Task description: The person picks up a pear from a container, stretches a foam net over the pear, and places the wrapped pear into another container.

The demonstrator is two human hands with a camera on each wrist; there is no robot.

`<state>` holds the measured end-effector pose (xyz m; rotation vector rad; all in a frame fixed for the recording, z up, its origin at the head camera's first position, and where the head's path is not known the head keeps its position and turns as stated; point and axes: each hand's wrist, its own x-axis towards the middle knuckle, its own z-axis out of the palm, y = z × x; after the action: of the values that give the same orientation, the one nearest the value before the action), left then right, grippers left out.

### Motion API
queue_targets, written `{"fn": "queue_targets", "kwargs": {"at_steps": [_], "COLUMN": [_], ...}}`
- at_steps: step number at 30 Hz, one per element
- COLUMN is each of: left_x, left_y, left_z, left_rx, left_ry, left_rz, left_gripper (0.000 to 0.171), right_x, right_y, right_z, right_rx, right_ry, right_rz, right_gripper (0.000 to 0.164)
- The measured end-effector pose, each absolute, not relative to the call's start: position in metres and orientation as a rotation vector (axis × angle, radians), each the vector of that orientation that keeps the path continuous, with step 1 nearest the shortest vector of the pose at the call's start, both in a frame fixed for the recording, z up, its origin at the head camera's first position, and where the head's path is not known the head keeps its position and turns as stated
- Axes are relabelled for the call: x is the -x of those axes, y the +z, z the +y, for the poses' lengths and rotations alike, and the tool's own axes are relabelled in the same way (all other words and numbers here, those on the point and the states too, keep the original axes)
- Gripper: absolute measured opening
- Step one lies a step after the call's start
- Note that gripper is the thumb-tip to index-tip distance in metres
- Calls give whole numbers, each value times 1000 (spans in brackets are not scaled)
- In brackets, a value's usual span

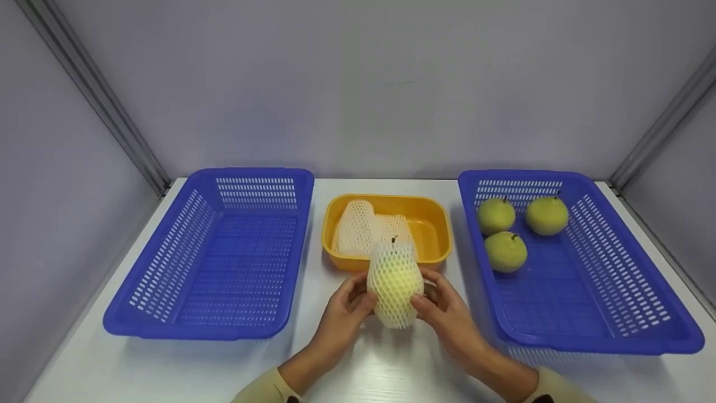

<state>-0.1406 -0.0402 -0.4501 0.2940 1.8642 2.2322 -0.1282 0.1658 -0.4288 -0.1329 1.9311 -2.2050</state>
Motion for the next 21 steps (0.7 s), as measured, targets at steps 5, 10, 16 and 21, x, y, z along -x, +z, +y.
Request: {"fn": "queue_targets", "kwargs": {"at_steps": [5, 10, 16, 21], "left_x": [140, 140, 138, 137], "left_y": [-450, -450, -450, -451], "left_z": [-39, -40, -40, -39], "left_rx": [-322, -308, -239, -221], "left_ry": [2223, 2246, 2292, 2273], "left_rz": [1822, 1831, 1838, 1867], "left_gripper": [67, 62, 48, 51], "right_x": [129, 130, 129, 129], "right_y": [-429, -428, -431, -432], "right_z": [164, 163, 163, 162], "right_rx": [126, 85, 67, 90], "right_ry": [-2185, -2187, -2232, -2211], "right_rz": [1933, 1968, 1988, 1981], "right_gripper": [59, 59, 53, 54]}}
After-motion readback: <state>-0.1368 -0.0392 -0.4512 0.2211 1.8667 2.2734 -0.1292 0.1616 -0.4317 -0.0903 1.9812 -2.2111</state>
